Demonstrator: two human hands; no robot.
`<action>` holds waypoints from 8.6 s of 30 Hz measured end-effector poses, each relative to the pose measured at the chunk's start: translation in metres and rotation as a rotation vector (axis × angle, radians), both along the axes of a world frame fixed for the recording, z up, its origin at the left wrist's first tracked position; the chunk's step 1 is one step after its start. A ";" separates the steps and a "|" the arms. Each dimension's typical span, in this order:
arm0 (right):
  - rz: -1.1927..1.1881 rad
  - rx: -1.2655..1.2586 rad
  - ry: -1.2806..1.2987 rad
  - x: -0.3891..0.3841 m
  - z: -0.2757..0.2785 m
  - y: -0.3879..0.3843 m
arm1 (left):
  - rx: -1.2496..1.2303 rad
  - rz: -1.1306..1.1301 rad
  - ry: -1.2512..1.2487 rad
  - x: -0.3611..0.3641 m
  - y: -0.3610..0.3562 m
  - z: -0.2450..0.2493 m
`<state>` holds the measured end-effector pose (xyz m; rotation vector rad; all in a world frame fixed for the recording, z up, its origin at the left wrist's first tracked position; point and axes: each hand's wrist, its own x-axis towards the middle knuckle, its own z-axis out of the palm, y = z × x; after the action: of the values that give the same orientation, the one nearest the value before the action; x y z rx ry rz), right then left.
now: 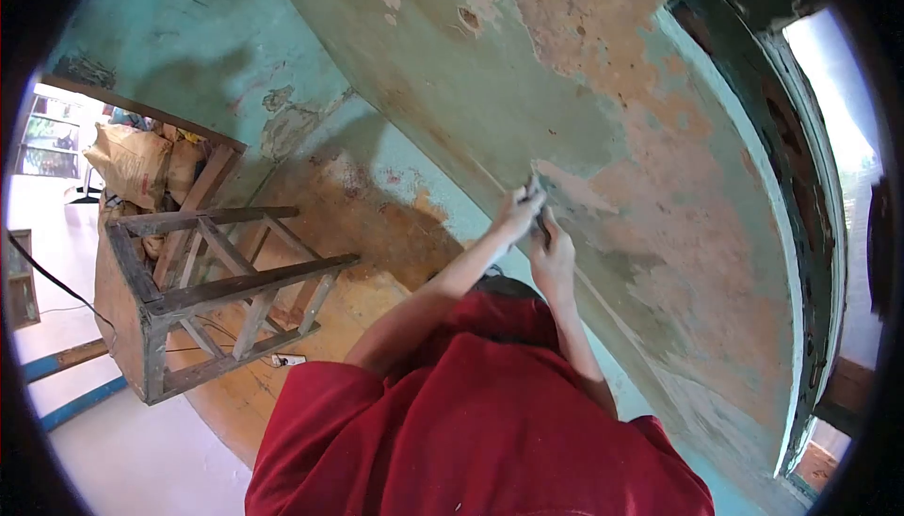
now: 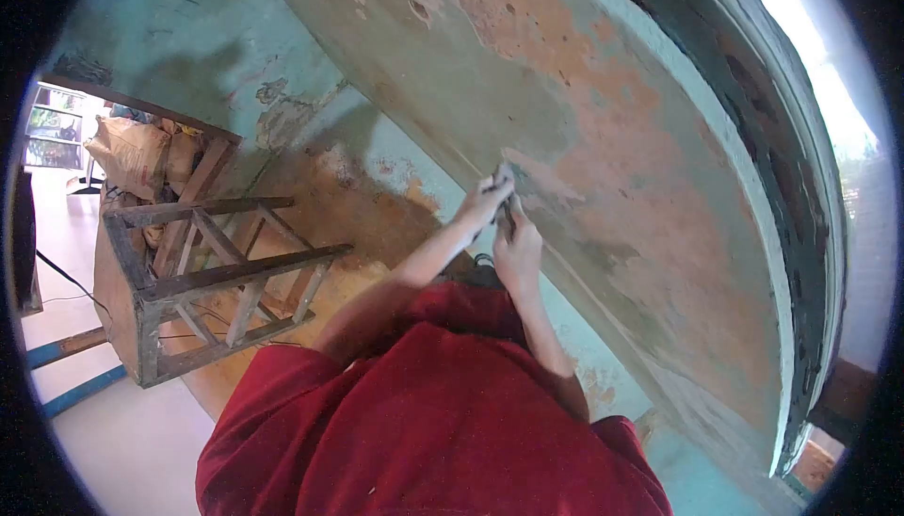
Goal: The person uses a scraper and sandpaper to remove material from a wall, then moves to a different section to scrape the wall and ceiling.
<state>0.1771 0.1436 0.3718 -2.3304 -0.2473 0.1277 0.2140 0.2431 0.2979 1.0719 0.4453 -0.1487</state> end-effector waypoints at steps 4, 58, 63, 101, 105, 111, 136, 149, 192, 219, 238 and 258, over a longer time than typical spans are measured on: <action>-0.041 0.338 -0.099 -0.008 0.029 -0.012 | 0.246 -0.123 -0.007 -0.014 -0.012 0.042; -0.055 0.008 0.360 0.001 0.051 -0.024 | 0.077 -0.083 0.056 -0.010 -0.008 0.020; -0.229 0.217 0.269 -0.036 0.080 -0.023 | 0.087 -0.322 0.038 -0.027 -0.008 0.055; -0.407 0.097 0.173 -0.034 0.078 0.020 | -0.028 -0.300 0.014 -0.019 -0.003 0.044; -0.356 0.064 0.096 -0.021 0.045 0.020 | -0.059 -0.194 0.044 -0.007 -0.005 0.016; -0.408 0.115 -0.018 -0.027 0.059 0.034 | -0.115 -0.225 -0.001 -0.010 0.004 0.031; -0.247 -0.043 0.146 -0.008 0.037 0.039 | -0.189 -0.211 0.119 0.003 0.022 -0.014; -0.173 -0.040 0.239 0.005 0.024 0.045 | -0.112 -0.154 0.011 0.006 0.036 -0.002; -0.177 0.087 0.164 0.015 0.041 0.055 | -0.282 -0.016 0.081 0.008 0.029 0.014; -0.112 -0.119 0.056 0.011 0.019 0.041 | -0.325 -0.173 0.209 0.005 0.023 -0.013; -0.220 -0.118 0.189 -0.009 0.104 0.029 | -0.273 -0.256 0.005 -0.014 0.005 0.048; -0.204 -0.151 0.120 -0.012 0.081 0.009 | -0.320 -0.149 0.123 -0.011 -0.014 0.045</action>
<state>0.1651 0.1524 0.4528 -2.4713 0.0628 0.1900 0.2030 0.2287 0.3433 0.7829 0.4348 -0.4058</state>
